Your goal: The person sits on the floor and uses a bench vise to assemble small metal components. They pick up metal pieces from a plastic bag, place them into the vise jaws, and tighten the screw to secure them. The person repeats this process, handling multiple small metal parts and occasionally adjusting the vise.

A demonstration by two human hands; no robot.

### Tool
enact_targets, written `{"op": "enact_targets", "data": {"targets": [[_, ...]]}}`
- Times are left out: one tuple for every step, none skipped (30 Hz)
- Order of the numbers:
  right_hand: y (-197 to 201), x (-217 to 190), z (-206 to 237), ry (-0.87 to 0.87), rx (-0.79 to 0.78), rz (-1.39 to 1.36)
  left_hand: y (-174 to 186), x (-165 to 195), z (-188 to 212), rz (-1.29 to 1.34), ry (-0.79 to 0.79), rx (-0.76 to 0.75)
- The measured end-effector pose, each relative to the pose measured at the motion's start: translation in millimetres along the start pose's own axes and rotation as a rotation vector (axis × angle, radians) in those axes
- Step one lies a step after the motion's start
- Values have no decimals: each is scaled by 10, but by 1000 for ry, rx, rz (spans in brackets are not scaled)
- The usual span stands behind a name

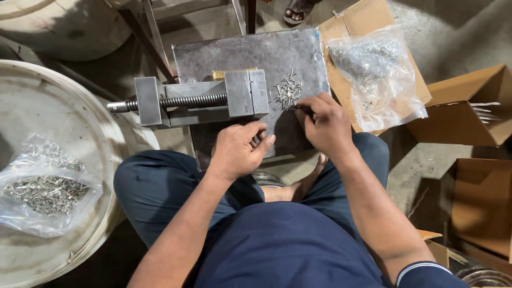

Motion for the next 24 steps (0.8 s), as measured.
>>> {"op": "enact_targets", "data": {"targets": [[-5,9,1,63,0,42,-5,-8,0,-23,-11,-6],[-11,24,13,61,-21,60,-11,-17,1,-45,-24,-10],[-21,36,29,64,-41,78,-20,-28,-4,-41,-34,-10],[-40,41,47,72,-62,93,-24,-42,-1,-38,-40,-5],[-61,47,72,-14,-61,-66,-28,-57,5,-36,-42,3],[-78,44,104,-99,-65,-227,-36,-71,4,-74,-58,5],[-103,30,137,-187,-74,-386,-41,-84,3,-112,-72,6],[-139,-1,177,-287,-126,-591,-48,-91,8,-149,-86,1],[-172,-36,212,-388,-174,-791,-47,-95,12,-144,-110,18],[-207,-67,223,-487,-219,-987,-41,-94,8,-140,-141,36],[-236,-97,226,-553,-209,-1017,-34,-89,4,-135,-172,52],[-265,-132,226,-621,-199,-1046,-20,-87,2,-136,-152,23],[-287,-158,210,-685,-188,-1073,-4,-82,-4,-138,-136,-3],[-290,-184,189,-680,-174,-1059,18,-76,-11,-141,-121,-26],[-295,-214,168,-677,-161,-1045,44,-71,-13,-137,-138,-33],[-294,-240,150,-676,-150,-1030,64,-66,-13,-130,-154,-41],[-294,-262,136,-677,-152,-1032,80,-67,-8,-124,-168,-50],[-300,-277,121,-676,-153,-1036,96,-79,-5,-92,-143,-50],[-307,-284,116,-674,-149,-1042,105,-98,-3,-64,-122,-51],[-311,-285,125,-650,-151,-1019,105,-123,5,-37,-102,-54],[-324,-279,141,-627,-152,-997,100,-153,7,-28,-105,-53],[-337,-265,169,-605,-151,-974,88,-183,8,-18,-109,-54],[-350,-242,202,-599,-154,-945,72,-213,5,-7,-114,-57],[-363,-213,242,-595,-157,-917,59,-241,-7,-24,-107,-60]]}}
Point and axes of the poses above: each hand's wrist, its own z-axis away from the middle knuckle, its own y-axis out of the back of the hand, x = y × z, the point moved 1 cm from there along -z, towards the middle knuckle, and after that the axes turned 15 degrees about y, right-handed, at the moved point
